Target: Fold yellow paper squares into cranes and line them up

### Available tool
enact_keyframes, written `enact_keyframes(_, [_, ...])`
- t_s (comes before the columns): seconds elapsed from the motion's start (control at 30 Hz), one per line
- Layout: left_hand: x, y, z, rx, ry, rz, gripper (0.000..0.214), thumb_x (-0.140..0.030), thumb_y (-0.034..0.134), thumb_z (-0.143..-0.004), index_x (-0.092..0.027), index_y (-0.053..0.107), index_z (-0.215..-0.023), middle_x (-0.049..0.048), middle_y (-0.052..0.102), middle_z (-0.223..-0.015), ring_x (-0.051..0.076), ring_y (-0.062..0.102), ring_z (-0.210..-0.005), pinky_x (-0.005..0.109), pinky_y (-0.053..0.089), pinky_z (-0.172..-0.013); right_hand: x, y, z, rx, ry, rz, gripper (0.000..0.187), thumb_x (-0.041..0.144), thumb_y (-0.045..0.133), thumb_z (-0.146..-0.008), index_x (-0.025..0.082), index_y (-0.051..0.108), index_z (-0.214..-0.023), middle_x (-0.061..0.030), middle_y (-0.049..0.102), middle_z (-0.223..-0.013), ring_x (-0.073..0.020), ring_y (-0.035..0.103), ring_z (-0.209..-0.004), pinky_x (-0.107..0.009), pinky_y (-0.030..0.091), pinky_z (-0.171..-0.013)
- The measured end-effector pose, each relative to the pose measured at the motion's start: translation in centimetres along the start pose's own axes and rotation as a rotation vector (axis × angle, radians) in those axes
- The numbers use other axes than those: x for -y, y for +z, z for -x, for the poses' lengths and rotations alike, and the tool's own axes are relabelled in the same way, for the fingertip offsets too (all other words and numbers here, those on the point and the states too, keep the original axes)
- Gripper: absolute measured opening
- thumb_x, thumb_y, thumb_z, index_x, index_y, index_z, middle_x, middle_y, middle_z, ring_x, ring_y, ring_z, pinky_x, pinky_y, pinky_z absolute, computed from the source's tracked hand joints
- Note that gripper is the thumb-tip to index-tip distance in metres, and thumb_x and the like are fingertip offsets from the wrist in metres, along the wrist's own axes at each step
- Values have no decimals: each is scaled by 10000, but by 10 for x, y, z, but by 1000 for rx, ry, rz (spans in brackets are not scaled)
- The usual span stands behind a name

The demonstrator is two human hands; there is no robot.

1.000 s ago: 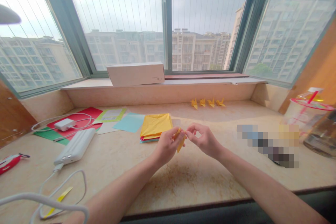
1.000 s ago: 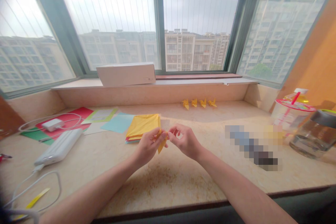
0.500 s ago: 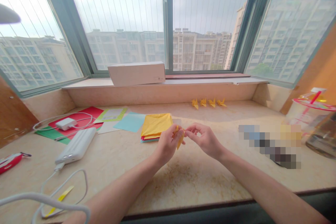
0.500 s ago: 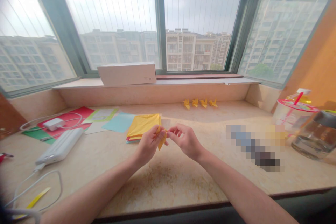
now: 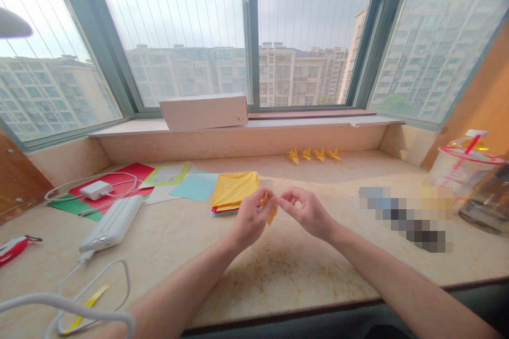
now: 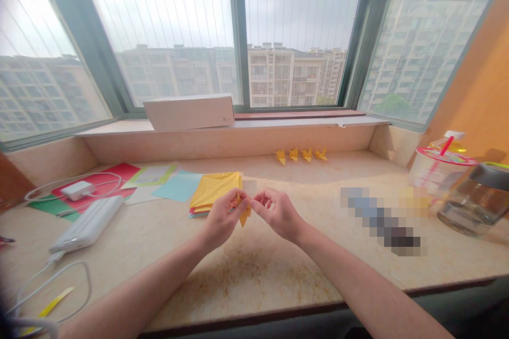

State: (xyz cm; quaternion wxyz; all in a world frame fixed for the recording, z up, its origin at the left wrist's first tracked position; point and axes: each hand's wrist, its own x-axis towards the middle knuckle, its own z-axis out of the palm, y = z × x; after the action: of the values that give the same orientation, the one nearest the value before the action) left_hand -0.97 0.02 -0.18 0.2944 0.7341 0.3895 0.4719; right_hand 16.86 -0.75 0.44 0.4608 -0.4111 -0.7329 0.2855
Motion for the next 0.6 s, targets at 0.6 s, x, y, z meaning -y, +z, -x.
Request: enact_keyframes(0.6, [-5,4,-5,40,-183,351,296,-427,750,-762,-152,642,-740,22,695,-728,153,638,-700,257,485,-673,-10,0,-8,-45,47,-176,291,458,641,-861,171,691,-865,-51,715,-814,-169,612,-722,-303,473,-681])
